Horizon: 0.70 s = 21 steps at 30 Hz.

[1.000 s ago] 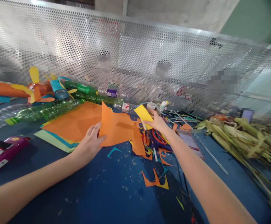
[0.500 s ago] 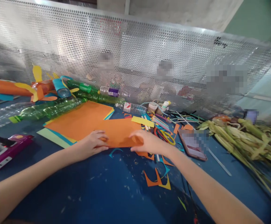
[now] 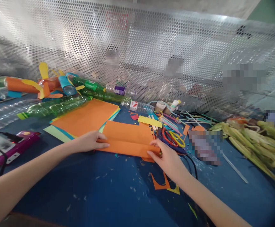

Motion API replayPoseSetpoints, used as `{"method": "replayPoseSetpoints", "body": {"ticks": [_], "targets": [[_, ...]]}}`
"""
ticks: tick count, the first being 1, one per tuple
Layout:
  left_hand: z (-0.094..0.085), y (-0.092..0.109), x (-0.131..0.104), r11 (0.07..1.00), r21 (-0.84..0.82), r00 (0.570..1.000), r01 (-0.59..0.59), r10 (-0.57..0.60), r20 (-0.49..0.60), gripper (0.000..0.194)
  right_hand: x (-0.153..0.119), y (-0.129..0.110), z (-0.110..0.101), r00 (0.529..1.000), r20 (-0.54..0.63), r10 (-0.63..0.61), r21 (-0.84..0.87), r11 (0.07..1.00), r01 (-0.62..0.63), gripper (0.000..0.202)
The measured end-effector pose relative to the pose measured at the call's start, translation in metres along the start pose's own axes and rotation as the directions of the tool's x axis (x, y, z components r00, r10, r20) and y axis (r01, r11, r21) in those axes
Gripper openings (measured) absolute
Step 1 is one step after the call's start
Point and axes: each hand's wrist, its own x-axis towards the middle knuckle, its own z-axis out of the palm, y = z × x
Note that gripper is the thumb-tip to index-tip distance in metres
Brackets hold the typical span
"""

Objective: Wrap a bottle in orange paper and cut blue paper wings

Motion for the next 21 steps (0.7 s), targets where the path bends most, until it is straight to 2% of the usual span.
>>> {"method": "replayPoseSetpoints", "body": {"ticks": [6, 10, 12, 15, 21], "targets": [[0.012, 0.005, 0.002, 0.99, 0.046, 0.975, 0.134, -0.123, -0.186, 0.025, 0.001, 0.006, 0.016, 0.998, -0.064, -0.016, -0.126, 0.992, 0.007, 0.023], [0.02, 0.005, 0.0, 0.977, 0.19, 0.956, 0.101, -0.042, -0.291, 0.022, 0.001, 0.004, 0.019, 0.992, -0.112, -0.062, -0.23, 0.973, 0.035, 0.019], [0.024, 0.003, -0.001, 0.964, 0.252, 0.952, 0.082, -0.001, -0.305, 0.025, 0.002, 0.003, 0.02, 0.987, -0.124, -0.101, -0.293, 0.954, 0.061, 0.017], [0.027, 0.001, 0.0, 0.942, 0.325, 0.964, 0.083, 0.007, -0.265, 0.029, 0.004, 0.003, 0.021, 0.982, -0.132, -0.138, -0.337, 0.938, 0.087, 0.019], [0.024, 0.012, 0.0, 0.916, 0.346, 0.959, 0.203, -0.114, -0.259, 0.033, 0.005, 0.006, 0.024, 0.971, -0.183, -0.155, -0.367, 0.927, 0.079, 0.023]]}}
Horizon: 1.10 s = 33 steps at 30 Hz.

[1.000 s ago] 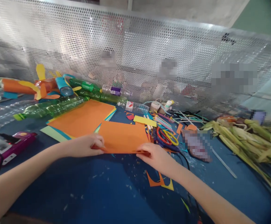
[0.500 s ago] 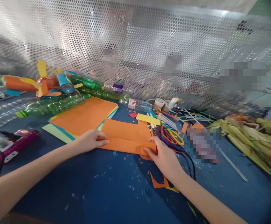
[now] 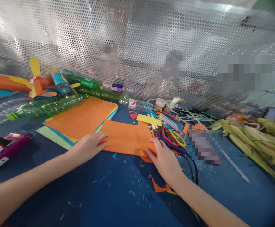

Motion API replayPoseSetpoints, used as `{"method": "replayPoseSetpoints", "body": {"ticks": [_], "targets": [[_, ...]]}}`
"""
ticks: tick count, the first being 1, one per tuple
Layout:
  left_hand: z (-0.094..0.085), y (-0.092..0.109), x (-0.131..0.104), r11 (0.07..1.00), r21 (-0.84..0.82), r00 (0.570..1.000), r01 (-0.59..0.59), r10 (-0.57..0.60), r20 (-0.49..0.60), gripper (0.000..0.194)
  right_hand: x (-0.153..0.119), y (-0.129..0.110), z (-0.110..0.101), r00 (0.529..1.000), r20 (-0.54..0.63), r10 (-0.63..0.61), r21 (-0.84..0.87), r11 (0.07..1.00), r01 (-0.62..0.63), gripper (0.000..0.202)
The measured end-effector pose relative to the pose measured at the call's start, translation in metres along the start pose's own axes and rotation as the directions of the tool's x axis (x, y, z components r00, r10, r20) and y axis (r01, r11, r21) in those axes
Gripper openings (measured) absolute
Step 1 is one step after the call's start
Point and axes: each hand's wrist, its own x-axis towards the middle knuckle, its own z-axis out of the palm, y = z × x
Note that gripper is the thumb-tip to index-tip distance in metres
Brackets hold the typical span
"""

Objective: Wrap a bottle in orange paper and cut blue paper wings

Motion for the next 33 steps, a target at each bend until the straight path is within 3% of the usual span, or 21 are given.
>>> {"method": "replayPoseSetpoints", "body": {"ticks": [4, 15, 20, 25, 27, 29, 30, 33], "targets": [[0.0, 0.002, -0.001, 1.0, 0.019, 1.0, 0.016, -0.016, 0.0, 0.033, 0.0, 0.0, 0.002, 1.0, -0.018, -0.004, -0.028, 1.0, 0.003, 0.022], [0.017, -0.01, 0.003, 0.987, 0.075, 0.982, -0.143, 0.151, -0.116, 0.025, 0.001, 0.001, 0.006, 1.0, -0.019, 0.008, -0.072, 0.997, -0.009, 0.019], [0.022, -0.008, 0.001, 0.927, 0.259, 0.932, -0.272, 0.321, -0.167, 0.022, 0.003, 0.001, 0.005, 0.999, 0.023, 0.024, -0.072, 0.997, -0.022, 0.018], [0.018, -0.001, -0.006, 0.878, 0.417, 0.9, -0.235, 0.359, -0.248, 0.027, 0.005, 0.0, 0.003, 0.997, 0.061, 0.043, -0.069, 0.997, -0.039, 0.018], [0.015, 0.003, -0.007, 0.811, 0.412, 0.833, -0.415, 0.521, -0.186, 0.03, 0.005, -0.001, 0.002, 0.997, 0.065, 0.046, -0.076, 0.996, -0.041, 0.018], [0.014, 0.007, -0.007, 0.717, 0.312, 0.743, -0.624, 0.668, -0.049, 0.036, 0.005, -0.001, 0.002, 0.997, 0.058, 0.04, -0.084, 0.996, -0.035, 0.019], [0.013, 0.01, -0.008, 0.699, 0.235, 0.72, -0.676, 0.694, 0.007, 0.039, 0.005, -0.002, 0.001, 0.998, 0.053, 0.037, -0.088, 0.996, -0.032, 0.019], [0.014, 0.018, -0.009, 0.738, 0.052, 0.739, -0.672, 0.665, 0.105, 0.045, 0.005, -0.002, 0.001, 0.998, 0.046, 0.03, -0.093, 0.995, -0.026, 0.019]]}}
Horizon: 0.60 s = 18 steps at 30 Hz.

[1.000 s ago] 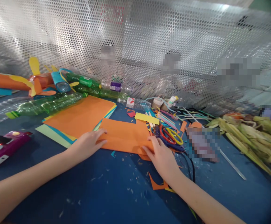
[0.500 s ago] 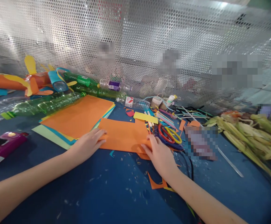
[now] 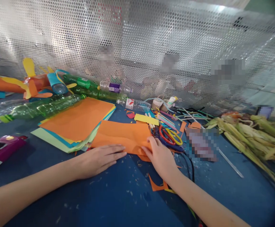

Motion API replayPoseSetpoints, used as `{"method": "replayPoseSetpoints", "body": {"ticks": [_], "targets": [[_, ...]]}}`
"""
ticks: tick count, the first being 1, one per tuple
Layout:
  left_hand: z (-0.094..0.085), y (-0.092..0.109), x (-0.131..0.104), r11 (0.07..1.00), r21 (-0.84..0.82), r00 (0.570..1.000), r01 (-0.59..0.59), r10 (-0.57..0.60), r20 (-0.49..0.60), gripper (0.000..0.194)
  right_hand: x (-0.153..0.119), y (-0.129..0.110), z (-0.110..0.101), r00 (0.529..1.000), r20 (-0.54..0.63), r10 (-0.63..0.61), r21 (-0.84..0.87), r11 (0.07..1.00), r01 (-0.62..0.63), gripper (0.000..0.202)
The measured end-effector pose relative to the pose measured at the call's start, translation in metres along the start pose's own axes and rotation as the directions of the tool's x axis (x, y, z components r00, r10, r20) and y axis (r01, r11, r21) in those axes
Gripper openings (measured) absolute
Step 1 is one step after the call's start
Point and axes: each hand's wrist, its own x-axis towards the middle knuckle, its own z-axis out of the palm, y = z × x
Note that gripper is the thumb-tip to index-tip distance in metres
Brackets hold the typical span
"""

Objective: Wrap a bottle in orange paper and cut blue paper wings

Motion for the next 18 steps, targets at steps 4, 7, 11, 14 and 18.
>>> {"method": "replayPoseSetpoints", "body": {"ticks": [4, 7, 11, 14, 18], "targets": [[0.0021, 0.0072, 0.0021, 0.997, -0.023, 0.995, 0.074, -0.072, 0.064, 0.047, 0.0008, 0.0, 0.0005, 1.0, 0.013, 0.006, 0.002, 1.0, -0.006, 0.018], [0.0051, 0.0082, 0.0013, 0.996, 0.013, 0.994, 0.091, -0.091, 0.066, 0.046, 0.0003, 0.0008, 0.0007, 1.0, 0.019, -0.004, 0.003, 1.0, 0.004, 0.016], [0.0088, 0.0078, 0.0004, 0.996, 0.033, 0.995, 0.085, -0.087, 0.042, 0.046, 0.0002, 0.0015, -0.0001, 1.0, 0.02, -0.01, 0.023, 1.0, 0.01, 0.015], [0.0091, 0.0089, 0.0016, 0.993, 0.002, 0.993, 0.115, -0.115, 0.019, 0.044, 0.0013, 0.0023, -0.0006, 1.0, 0.028, -0.005, 0.053, 0.999, 0.004, 0.016], [0.0073, 0.0115, 0.006, 0.992, -0.025, 0.992, 0.127, -0.127, -0.004, 0.045, 0.0017, 0.0046, -0.0014, 1.0, 0.012, 0.014, 0.105, 0.994, -0.016, 0.021]]}}
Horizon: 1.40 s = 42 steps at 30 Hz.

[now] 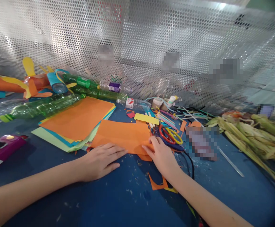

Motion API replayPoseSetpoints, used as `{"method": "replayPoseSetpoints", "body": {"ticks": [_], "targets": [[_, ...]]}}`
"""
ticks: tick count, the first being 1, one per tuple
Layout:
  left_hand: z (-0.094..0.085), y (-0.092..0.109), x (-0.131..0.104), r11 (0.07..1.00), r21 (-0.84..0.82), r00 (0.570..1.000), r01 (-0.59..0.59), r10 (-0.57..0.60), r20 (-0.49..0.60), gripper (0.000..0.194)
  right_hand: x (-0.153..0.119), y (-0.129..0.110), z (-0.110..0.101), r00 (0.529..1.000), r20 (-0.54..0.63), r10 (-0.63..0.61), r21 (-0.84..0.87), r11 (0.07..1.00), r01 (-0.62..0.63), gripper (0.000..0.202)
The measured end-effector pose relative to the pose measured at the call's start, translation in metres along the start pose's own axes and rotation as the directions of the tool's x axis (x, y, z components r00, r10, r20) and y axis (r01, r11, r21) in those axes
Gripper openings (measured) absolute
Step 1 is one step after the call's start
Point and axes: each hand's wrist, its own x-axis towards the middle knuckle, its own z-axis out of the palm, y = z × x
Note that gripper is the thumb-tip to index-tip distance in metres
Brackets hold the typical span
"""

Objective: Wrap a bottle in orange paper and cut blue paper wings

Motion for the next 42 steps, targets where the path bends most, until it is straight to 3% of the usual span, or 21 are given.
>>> {"method": "replayPoseSetpoints", "body": {"ticks": [3, 7, 11, 13, 17, 22, 33, 42], "targets": [[-0.001, 0.002, 0.003, 1.0, 0.008, 1.0, -0.01, 0.01, 0.011, 0.044, -0.003, 0.0, -0.006, 0.996, -0.074, -0.045, 0.025, 0.999, 0.047, 0.024], [0.001, 0.003, 0.004, 1.0, 0.03, 1.0, -0.007, 0.007, 0.016, 0.045, -0.01, -0.008, -0.019, 0.95, -0.198, -0.241, -0.054, 0.97, 0.235, 0.025], [0.002, 0.004, 0.003, 0.998, 0.056, 1.0, -0.017, 0.016, 0.016, 0.045, -0.017, -0.018, -0.022, 0.841, -0.12, -0.528, -0.001, 0.847, 0.531, 0.03], [0.002, 0.004, 0.003, 0.998, 0.062, 1.0, -0.014, 0.013, 0.02, 0.045, -0.018, -0.021, -0.02, 0.819, -0.069, -0.57, 0.026, 0.82, 0.572, 0.032], [0.002, 0.004, 0.003, 0.998, 0.059, 1.0, -0.017, 0.016, 0.01, 0.046, -0.018, -0.021, -0.017, 0.855, -0.031, -0.518, 0.049, 0.854, 0.519, 0.031], [0.004, 0.003, 0.001, 0.999, 0.045, 1.0, -0.006, 0.006, -0.012, 0.046, -0.017, -0.021, -0.017, 0.865, 0.002, -0.502, 0.055, 0.864, 0.501, 0.031], [0.0, 0.006, 0.001, 0.996, 0.087, 0.999, 0.007, -0.003, -0.046, 0.041, -0.019, -0.023, -0.015, 0.887, -0.059, -0.457, 0.089, 0.883, 0.461, 0.027], [-0.003, -0.001, 0.001, 0.976, 0.206, 0.975, 0.067, -0.02, -0.221, 0.036, -0.016, -0.024, -0.018, 0.912, -0.15, -0.382, 0.091, 0.913, 0.397, 0.019]]}}
